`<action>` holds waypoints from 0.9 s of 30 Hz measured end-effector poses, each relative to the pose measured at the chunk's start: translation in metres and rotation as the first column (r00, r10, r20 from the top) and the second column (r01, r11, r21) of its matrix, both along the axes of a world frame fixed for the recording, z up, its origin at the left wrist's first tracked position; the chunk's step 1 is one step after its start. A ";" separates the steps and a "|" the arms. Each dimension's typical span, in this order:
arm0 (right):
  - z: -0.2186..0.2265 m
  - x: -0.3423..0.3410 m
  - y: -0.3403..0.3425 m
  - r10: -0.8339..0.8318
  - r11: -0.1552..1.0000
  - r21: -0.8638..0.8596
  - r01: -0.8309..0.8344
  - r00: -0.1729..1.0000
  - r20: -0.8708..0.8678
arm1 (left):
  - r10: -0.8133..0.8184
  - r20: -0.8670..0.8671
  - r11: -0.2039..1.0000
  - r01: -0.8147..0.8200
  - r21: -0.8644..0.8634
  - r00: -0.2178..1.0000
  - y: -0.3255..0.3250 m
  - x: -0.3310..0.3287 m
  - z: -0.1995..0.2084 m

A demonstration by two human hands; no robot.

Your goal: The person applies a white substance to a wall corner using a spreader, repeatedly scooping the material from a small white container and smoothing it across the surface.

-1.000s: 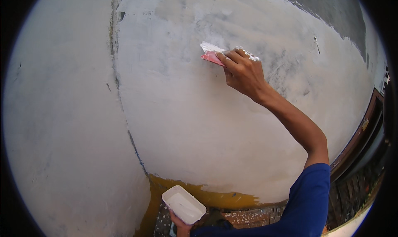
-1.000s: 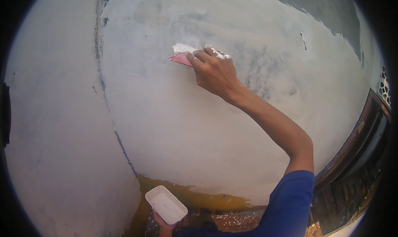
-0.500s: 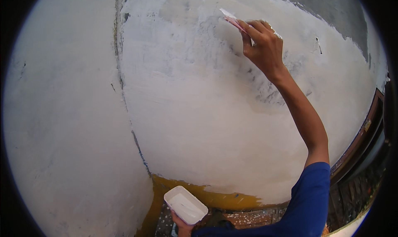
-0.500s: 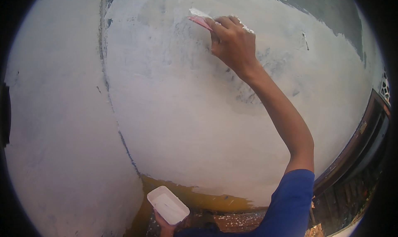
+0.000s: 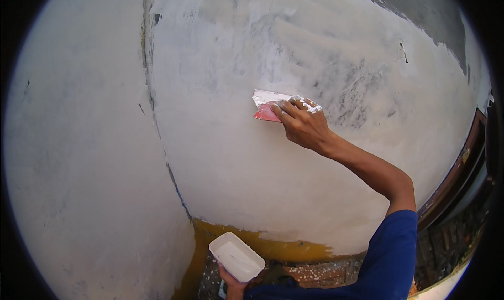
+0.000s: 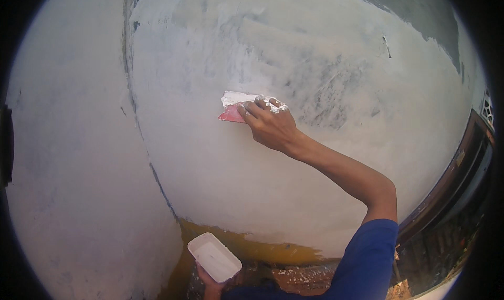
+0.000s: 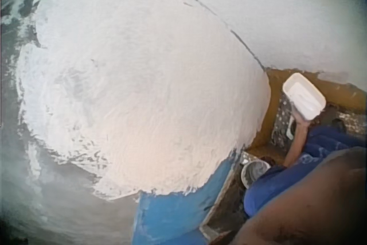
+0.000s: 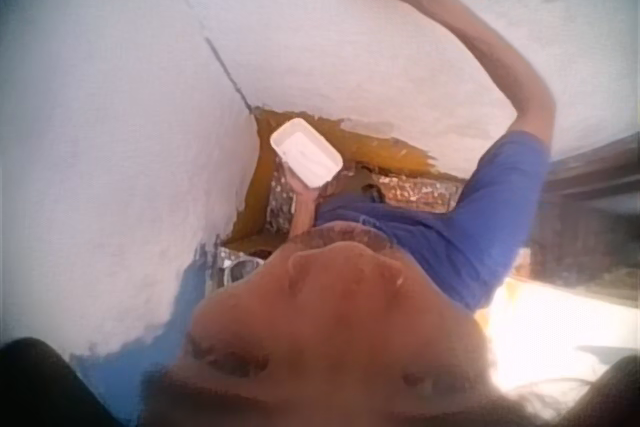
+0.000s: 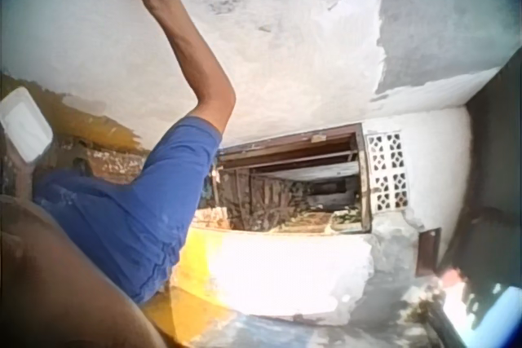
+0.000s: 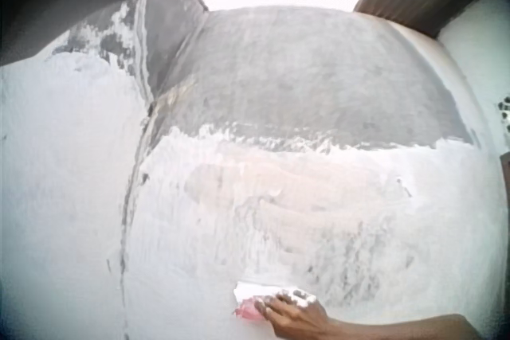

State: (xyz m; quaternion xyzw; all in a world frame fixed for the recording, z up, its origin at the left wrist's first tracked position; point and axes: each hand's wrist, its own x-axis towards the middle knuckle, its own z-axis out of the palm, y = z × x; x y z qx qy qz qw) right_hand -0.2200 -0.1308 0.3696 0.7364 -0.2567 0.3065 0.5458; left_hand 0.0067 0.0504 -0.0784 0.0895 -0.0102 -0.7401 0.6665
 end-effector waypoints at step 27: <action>0.086 0.025 -0.058 -0.289 0.921 -0.282 0.270 0.957 -0.029 | -0.014 -0.052 1.000 0.013 -0.015 0.999 0.002 -0.008 0.007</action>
